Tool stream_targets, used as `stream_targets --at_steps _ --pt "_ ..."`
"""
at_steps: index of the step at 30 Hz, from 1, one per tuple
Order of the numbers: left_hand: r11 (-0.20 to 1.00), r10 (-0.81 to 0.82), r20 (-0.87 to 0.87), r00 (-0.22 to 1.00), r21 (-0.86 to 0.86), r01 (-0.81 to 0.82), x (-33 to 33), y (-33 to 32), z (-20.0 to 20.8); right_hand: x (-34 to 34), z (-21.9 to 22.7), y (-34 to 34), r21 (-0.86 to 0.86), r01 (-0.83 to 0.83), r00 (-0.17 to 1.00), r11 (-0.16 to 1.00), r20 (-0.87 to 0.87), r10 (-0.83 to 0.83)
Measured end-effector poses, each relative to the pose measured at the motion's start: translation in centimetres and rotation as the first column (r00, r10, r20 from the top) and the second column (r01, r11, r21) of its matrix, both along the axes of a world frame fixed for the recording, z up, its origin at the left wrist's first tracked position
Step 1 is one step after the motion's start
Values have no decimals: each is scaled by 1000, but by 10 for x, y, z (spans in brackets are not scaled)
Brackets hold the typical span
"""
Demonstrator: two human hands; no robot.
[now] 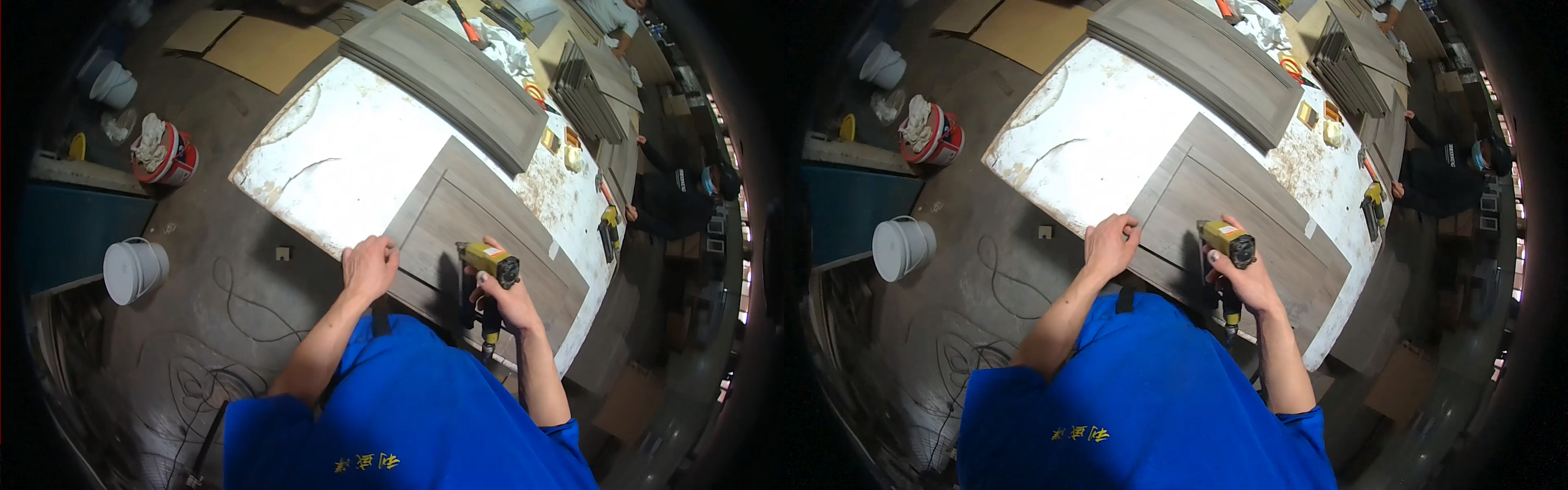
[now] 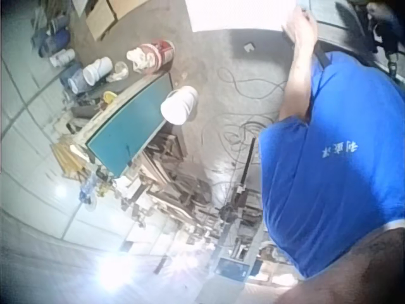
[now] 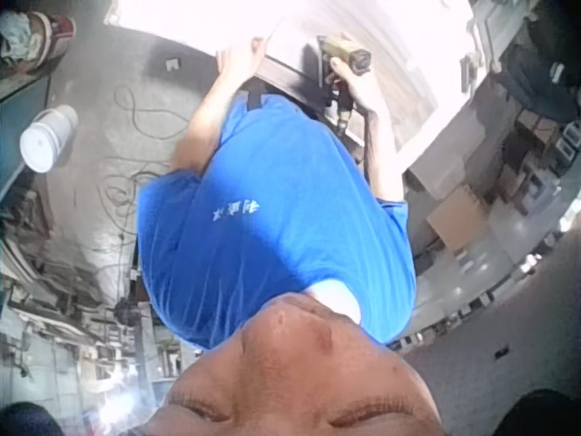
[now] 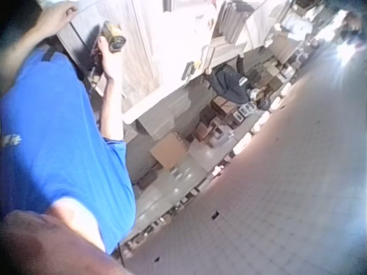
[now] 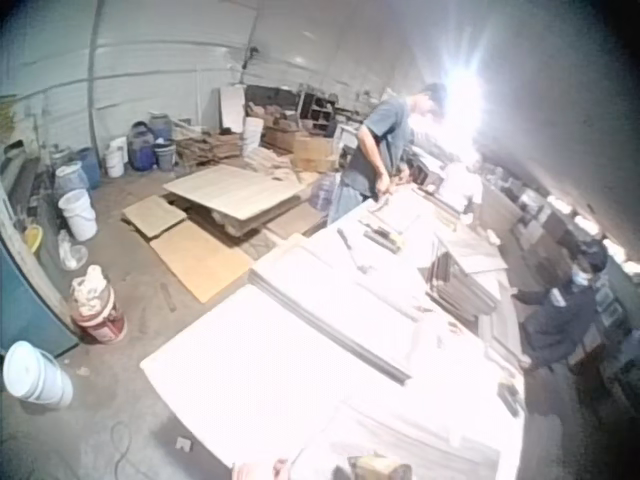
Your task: Assembling wooden cabinet door components using a pneumatic nail gun and glue in a manufacturing setting.
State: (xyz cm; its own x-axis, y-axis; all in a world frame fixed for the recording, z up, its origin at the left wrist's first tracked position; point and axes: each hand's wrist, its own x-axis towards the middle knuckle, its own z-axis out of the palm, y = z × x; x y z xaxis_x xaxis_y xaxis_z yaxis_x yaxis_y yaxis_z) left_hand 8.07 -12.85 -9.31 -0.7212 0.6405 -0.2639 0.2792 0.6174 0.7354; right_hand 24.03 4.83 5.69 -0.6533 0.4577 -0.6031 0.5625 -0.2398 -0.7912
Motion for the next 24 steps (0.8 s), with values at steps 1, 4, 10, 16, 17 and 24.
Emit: stream_targets --at_steps 1,4,10,16,17,24 --pt "1000 -5 1 1000 0 5 -4 10 -2 4 2 5 8 45 999 999 -8 -45" --pt "995 -73 -151 986 60 83 -17 54 -8 10 -4 22 54 82 996 995 -51 -79" --pt "994 -63 -206 976 69 79 -29 123 -9 -35 -5 54 66 -25 999 998 30 23" --pt "978 -43 -279 959 183 97 -33 124 -13 -95 -15 85 53 -67 996 996 56 64" --pt "979 -46 -272 961 179 98 -33 125 -13 -101 -18 90 58 -105 993 993 63 101" --pt "981 -63 -261 963 160 108 -39 128 -10 -118 -39 101 6 -85 991 996 103 84"
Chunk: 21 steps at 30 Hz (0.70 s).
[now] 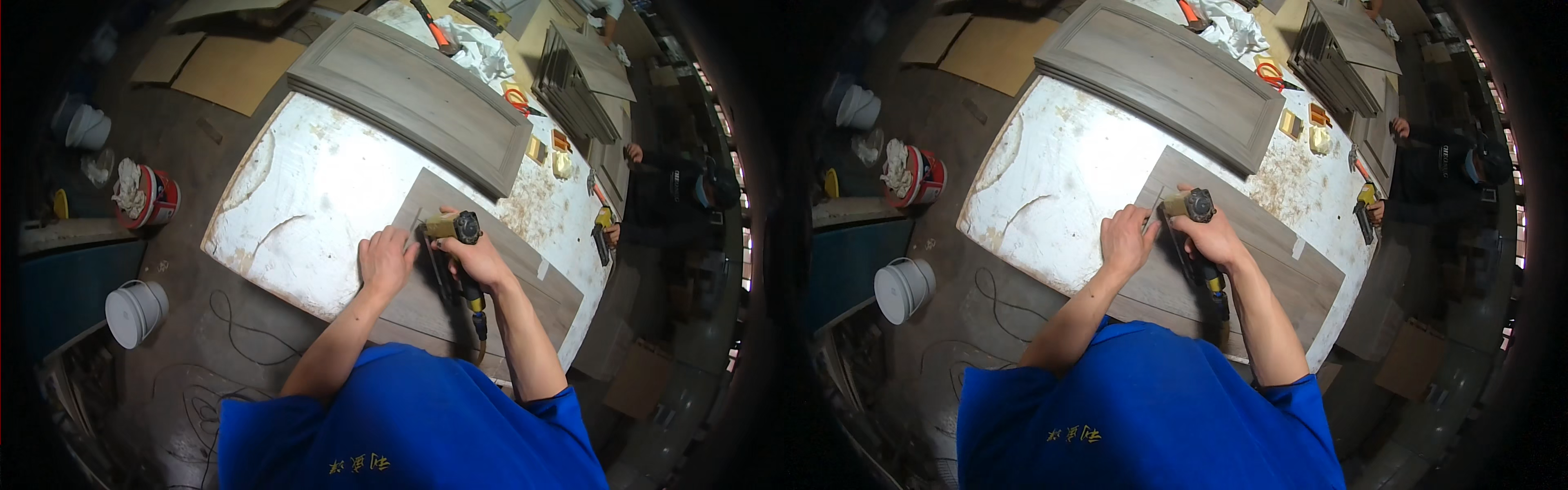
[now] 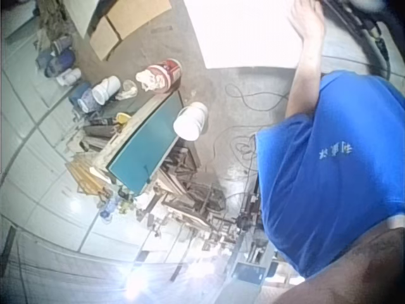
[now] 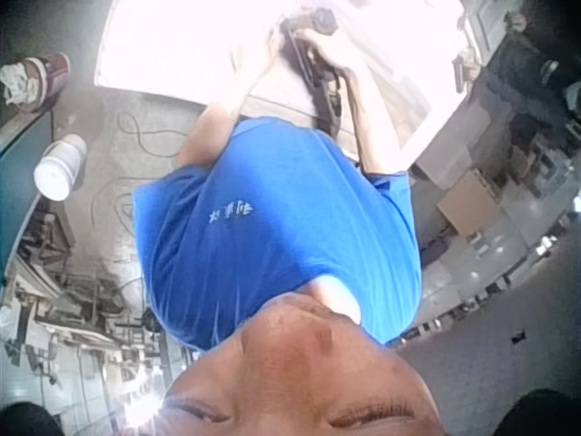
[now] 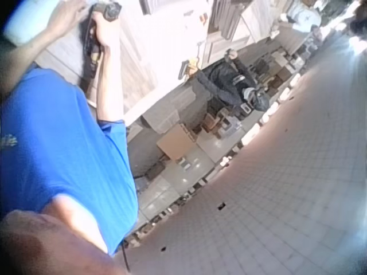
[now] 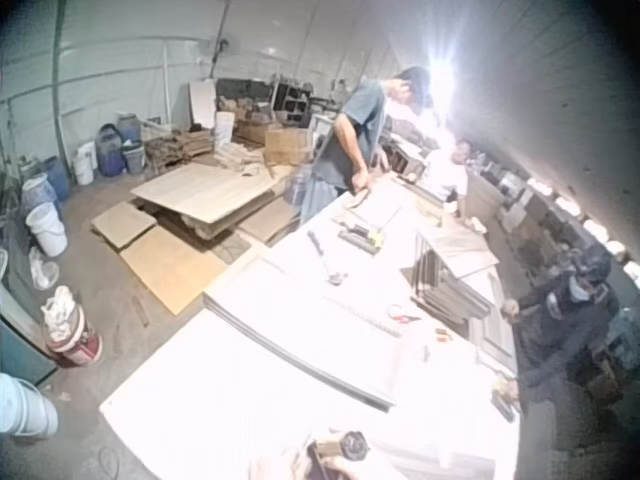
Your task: Assembling wooden cabinet door components using a pneumatic nail gun and glue in a manufacturing setting.
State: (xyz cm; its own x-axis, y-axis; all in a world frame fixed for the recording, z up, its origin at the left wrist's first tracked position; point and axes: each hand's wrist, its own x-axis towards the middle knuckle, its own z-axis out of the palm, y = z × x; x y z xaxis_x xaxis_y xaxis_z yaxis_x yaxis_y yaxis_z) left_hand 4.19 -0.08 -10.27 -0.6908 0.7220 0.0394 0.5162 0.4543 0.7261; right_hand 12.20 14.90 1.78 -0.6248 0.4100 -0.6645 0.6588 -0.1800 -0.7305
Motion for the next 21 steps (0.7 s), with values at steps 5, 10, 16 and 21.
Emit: stream_targets --at_steps 5,10,16,21 --pt "1000 -19 -14 1000 -5 19 -1 0 2 -4 3 1 22 -17 999 1000 30 16" --pt "1000 -13 -19 1000 -7 13 -1 0 0 -6 11 -1 -34 59 997 998 47 -57" --pt "1000 8 -20 1000 15 -7 2 0 -4 1 10 19 -35 168 986 985 5 -168" --pt "1000 4 -7 1000 15 -4 2 -1 -5 2 8 21 -35 98 994 995 55 -97"
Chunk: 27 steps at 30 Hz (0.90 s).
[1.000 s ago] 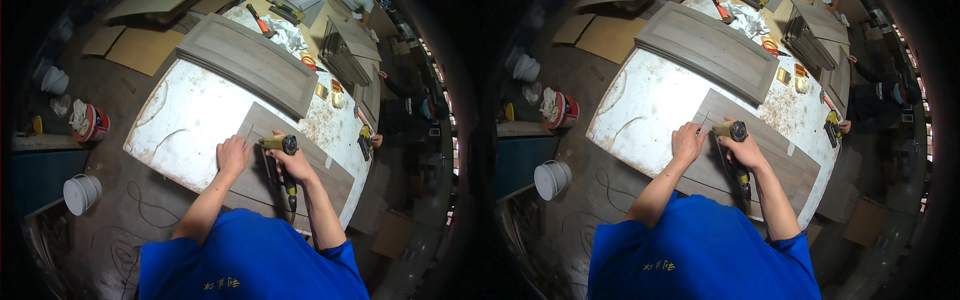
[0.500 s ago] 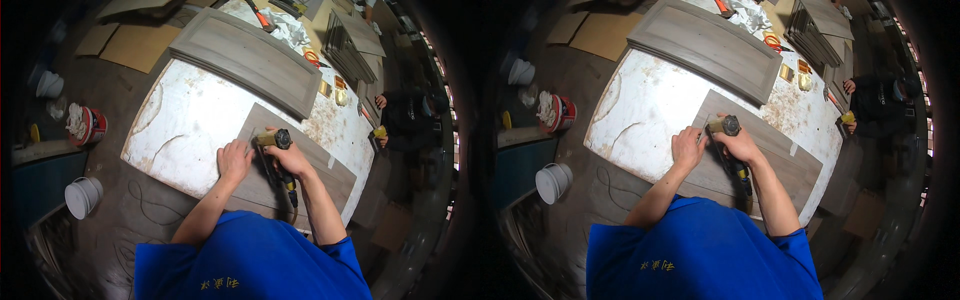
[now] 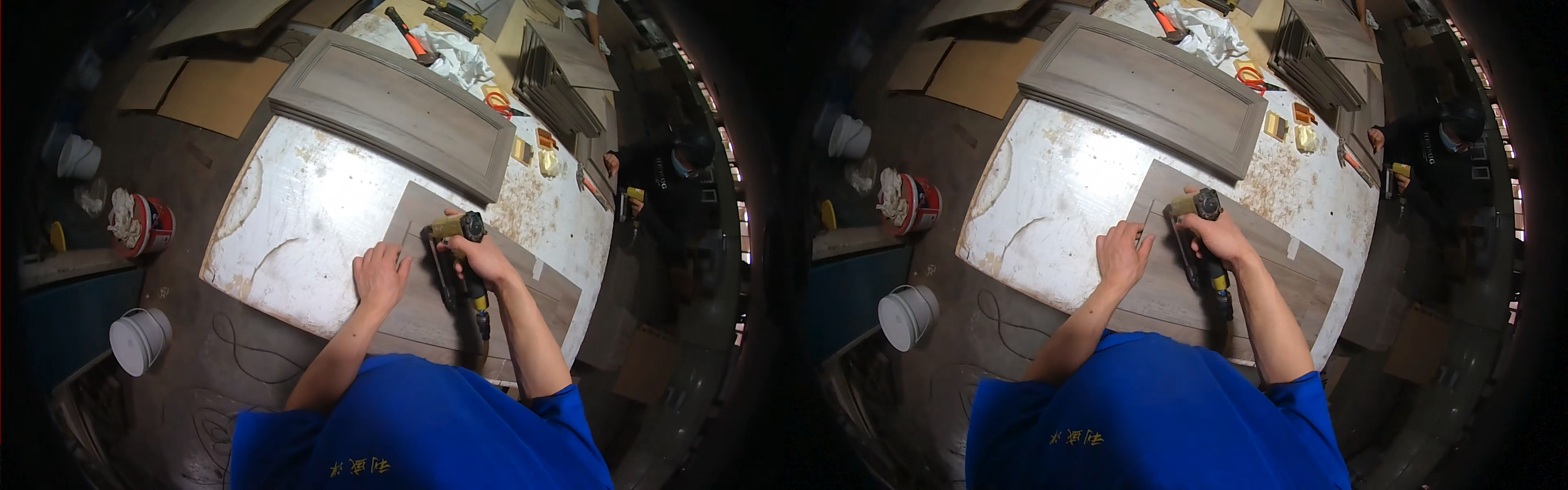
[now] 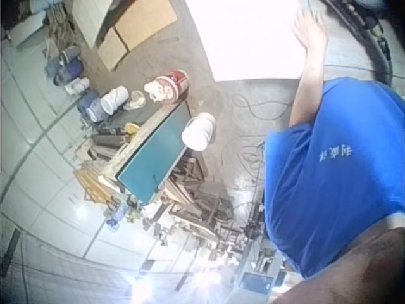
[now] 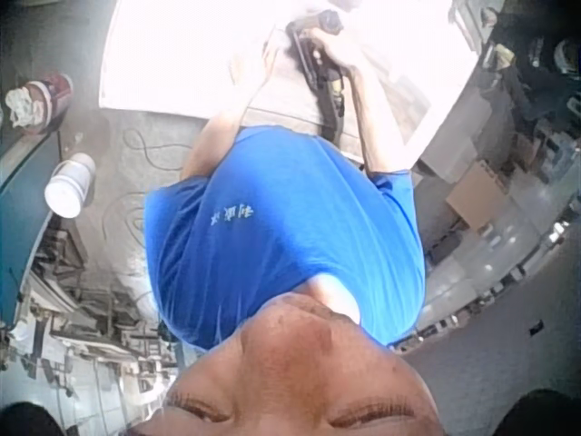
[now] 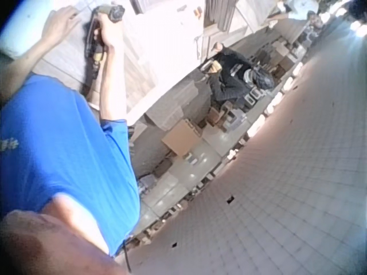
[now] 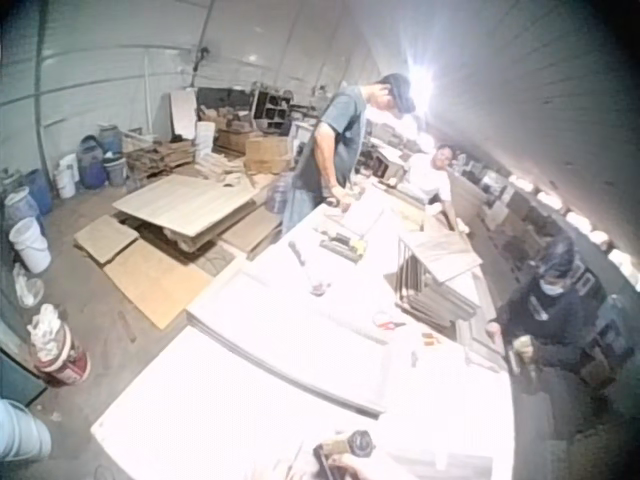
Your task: Assembling wooden cabinet door components using a pneumatic nail gun and glue in a manufacturing setting.
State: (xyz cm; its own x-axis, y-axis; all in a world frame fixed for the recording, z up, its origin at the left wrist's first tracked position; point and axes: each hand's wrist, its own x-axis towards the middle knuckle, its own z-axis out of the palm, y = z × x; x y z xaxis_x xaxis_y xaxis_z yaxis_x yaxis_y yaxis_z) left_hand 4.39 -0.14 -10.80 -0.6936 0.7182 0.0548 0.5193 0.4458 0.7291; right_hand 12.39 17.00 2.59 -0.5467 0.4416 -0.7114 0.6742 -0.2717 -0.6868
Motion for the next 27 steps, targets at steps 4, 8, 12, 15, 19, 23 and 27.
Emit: stream_targets --at_steps 4,8,12,15,19,23,27 --pt "1000 1 2 1000 15 -1 0 0 1 0 0 0 -1 3 1000 1000 3 -3" --pt "1000 2 -4 1000 14 -2 1 2 2 1 -1 1 -21 16 1000 1000 -12 -16" --pt "1000 3 10 1000 3 -3 1 2 1 4 -6 1 -25 28 999 999 -31 -28" --pt "1000 2 2 1000 -5 -2 1 3 1 5 -5 0 -24 35 998 999 -53 -36" --pt "1000 8 4 1000 0 -8 0 2 -1 2 0 2 -111 93 994 990 -42 -98" --pt "999 -13 68 998 -40 15 -1 0 0 31 11 -11 -54 67 987 996 -145 -74" --pt "995 -51 66 997 -84 56 5 -8 9 95 34 -36 27 56 987 998 -153 -51"
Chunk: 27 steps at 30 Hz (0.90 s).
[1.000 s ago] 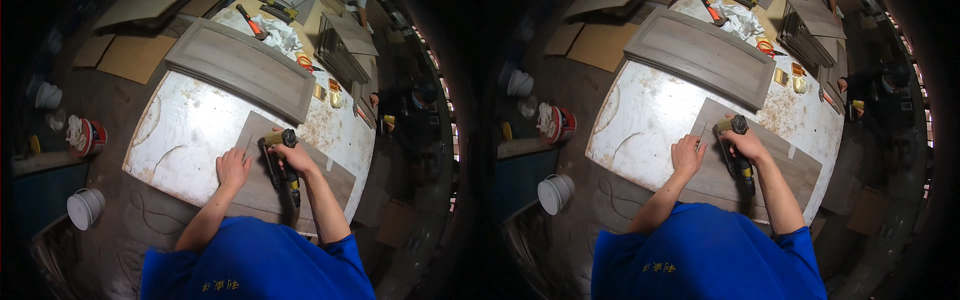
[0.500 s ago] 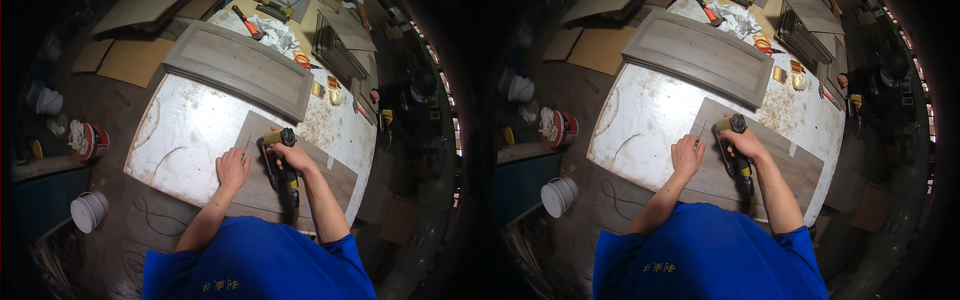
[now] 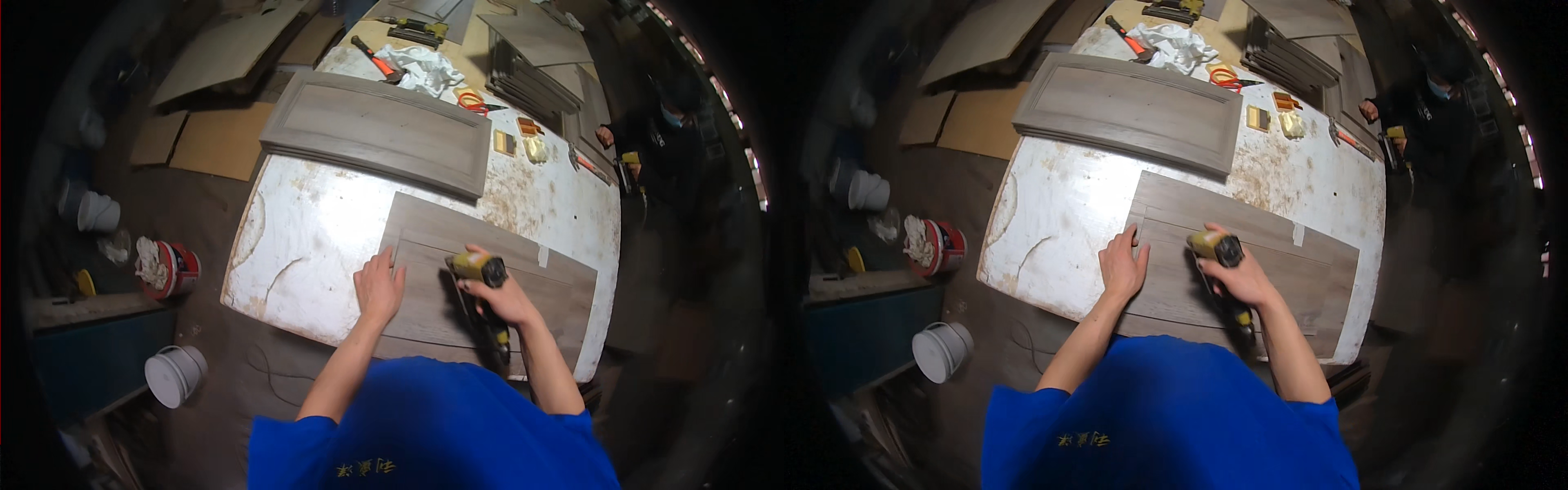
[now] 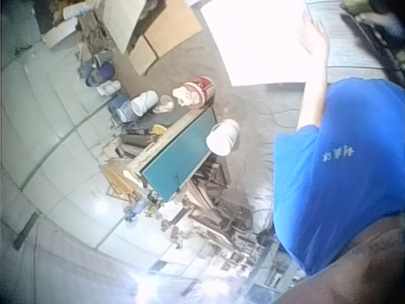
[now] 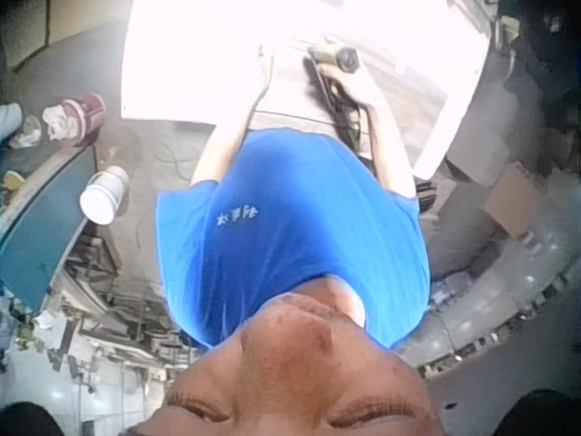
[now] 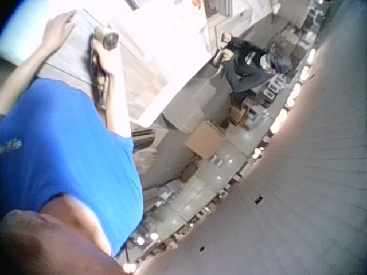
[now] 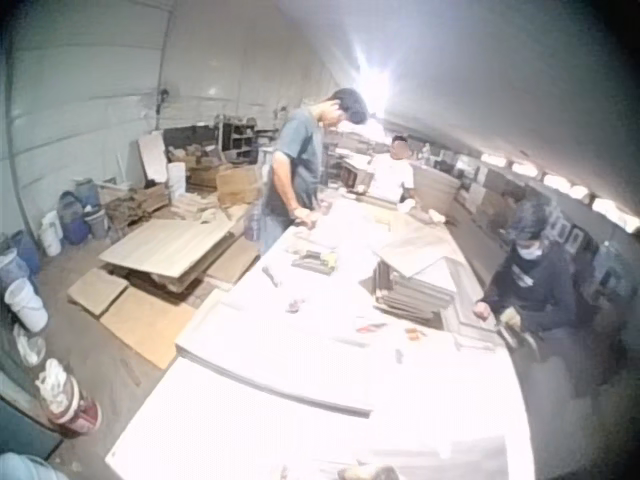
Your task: Assembling wooden cabinet door components using a pneumatic nail gun and glue in a manufacturing setting.
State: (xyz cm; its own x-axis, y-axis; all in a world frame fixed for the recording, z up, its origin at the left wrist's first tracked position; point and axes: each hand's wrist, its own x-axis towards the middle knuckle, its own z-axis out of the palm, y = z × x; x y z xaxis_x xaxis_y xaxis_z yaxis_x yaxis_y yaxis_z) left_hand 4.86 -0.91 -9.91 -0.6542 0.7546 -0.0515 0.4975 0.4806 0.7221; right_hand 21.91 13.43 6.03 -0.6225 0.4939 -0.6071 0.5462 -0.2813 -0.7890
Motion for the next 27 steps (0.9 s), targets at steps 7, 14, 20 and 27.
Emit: stream_targets --at_steps 7,14,20,27 --pt "885 -465 -201 862 -136 445 17 -79 29 141 -6 -29 111 193 981 975 5 -195" --pt "829 -558 -250 792 -210 518 27 -90 26 245 -2 7 124 459 880 880 75 -470" --pt "866 -491 -300 818 -265 423 40 -100 30 308 -27 96 145 475 873 868 44 -485" --pt "882 -426 -296 855 -348 319 57 -98 27 335 -39 159 128 430 893 894 89 -442"
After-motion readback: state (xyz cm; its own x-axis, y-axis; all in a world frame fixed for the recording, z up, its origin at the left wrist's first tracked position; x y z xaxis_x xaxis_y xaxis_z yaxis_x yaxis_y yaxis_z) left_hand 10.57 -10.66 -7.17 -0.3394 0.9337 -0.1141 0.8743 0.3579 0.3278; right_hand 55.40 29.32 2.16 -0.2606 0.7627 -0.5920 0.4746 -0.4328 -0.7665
